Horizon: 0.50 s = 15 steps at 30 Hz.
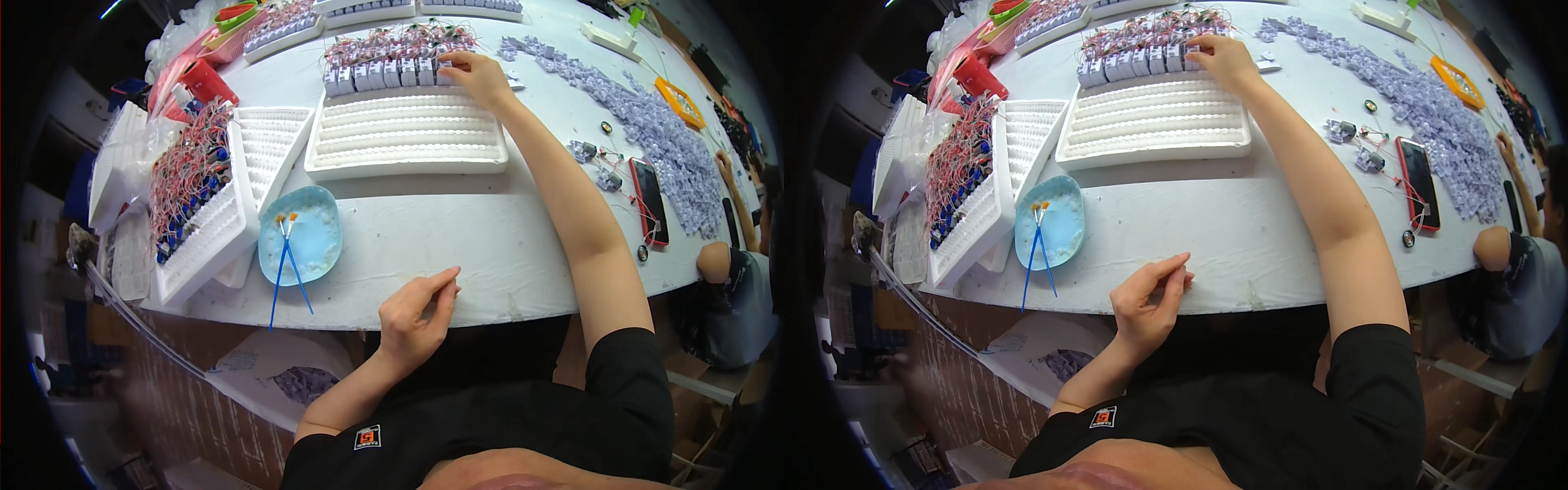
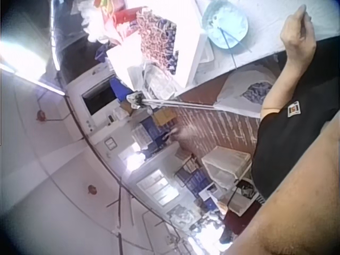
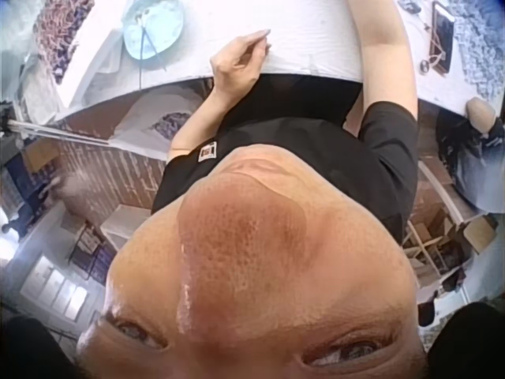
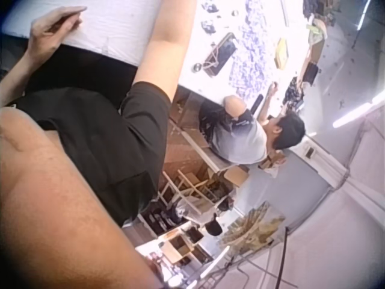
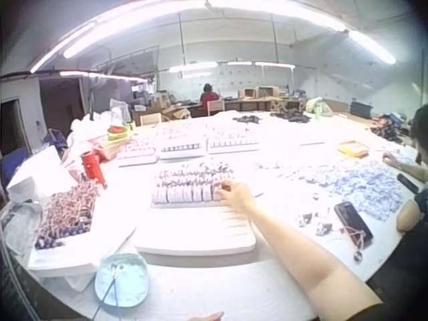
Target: The person assembles small electronic motor components and wiring into plastic housings by hand.
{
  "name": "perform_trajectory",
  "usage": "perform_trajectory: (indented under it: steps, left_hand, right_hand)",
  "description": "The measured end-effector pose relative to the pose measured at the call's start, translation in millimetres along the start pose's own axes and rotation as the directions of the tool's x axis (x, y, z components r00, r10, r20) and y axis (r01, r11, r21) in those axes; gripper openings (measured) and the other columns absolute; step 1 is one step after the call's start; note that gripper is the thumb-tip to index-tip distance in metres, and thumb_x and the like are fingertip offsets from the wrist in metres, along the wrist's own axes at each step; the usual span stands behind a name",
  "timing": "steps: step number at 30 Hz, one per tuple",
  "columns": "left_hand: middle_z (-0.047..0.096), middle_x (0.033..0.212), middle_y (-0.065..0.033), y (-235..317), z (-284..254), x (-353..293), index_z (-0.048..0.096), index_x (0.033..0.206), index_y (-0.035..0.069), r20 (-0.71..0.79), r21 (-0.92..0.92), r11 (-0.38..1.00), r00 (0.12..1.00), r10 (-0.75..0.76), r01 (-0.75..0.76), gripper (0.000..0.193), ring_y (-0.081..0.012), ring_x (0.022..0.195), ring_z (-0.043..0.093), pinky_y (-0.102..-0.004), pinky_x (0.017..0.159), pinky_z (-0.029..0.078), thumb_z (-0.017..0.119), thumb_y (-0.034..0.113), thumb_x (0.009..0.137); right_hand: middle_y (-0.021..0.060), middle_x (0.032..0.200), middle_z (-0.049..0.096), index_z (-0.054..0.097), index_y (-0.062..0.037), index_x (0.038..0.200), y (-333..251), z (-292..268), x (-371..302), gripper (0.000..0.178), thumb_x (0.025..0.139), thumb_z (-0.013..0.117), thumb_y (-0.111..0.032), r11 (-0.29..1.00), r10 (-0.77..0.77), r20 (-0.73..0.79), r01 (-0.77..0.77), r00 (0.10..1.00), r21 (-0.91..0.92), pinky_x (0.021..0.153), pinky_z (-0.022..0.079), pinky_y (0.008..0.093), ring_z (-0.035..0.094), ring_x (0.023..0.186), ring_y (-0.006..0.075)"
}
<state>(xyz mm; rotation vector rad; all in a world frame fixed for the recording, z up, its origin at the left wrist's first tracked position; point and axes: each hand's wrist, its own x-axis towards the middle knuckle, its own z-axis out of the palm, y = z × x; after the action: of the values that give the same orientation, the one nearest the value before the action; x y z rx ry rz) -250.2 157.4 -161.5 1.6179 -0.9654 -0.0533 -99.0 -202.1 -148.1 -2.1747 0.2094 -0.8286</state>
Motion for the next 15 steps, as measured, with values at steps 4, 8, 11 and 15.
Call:
perform_trajectory:
  steps: [4,8,11,15]
  left_hand:
    - [0.072,0.083,-0.0115,-2,3,-1,0.069,0.107,-0.003,-0.015,-0.012,1.000,1.000,-0.012,0.012,0.020,-0.0141,0.077,0.071,-0.0244,0.072,0.058,0.063,-0.007,0.089]
    - [0.072,0.084,-0.0112,0,2,-2,0.069,0.108,-0.003,-0.021,0.022,1.000,1.000,0.008,-0.007,0.019,-0.0139,0.077,0.071,-0.0245,0.072,0.058,0.063,-0.007,0.089]
    - [0.072,0.084,-0.0109,0,3,-5,0.069,0.108,-0.003,-0.041,0.021,1.000,0.999,-0.009,0.010,0.019,-0.0142,0.078,0.071,-0.0245,0.073,0.057,0.063,-0.006,0.090]
    - [0.072,0.084,-0.0108,3,5,-5,0.070,0.108,-0.003,-0.043,0.021,1.000,0.999,-0.017,0.018,0.019,-0.0144,0.078,0.072,-0.0246,0.074,0.057,0.063,-0.004,0.090]
  right_hand:
    - [0.0122,0.099,0.072,0.072,-0.0120,0.111,-13,8,1,0.029,0.084,0.074,-0.022,0.985,-0.044,0.016,0.046,0.999,-0.165,0.080,0.051,0.0308,0.067,0.089,0.0220]
    - [0.0126,0.097,0.071,0.072,-0.0111,0.111,-18,9,-4,0.029,0.085,0.074,-0.023,0.997,0.007,-0.016,-0.008,1.000,-0.076,0.080,0.051,0.0316,0.066,0.088,0.0224]
    - [0.0123,0.095,0.071,0.072,-0.0113,0.112,-15,7,-5,0.030,0.085,0.074,-0.025,0.998,0.011,-0.028,-0.013,1.000,-0.061,0.079,0.051,0.0321,0.066,0.086,0.0225]
    - [0.0112,0.094,0.071,0.071,-0.0122,0.115,-16,6,-9,0.033,0.087,0.073,-0.029,0.995,0.057,-0.007,-0.057,0.998,-0.084,0.078,0.051,0.0317,0.066,0.085,0.0217]
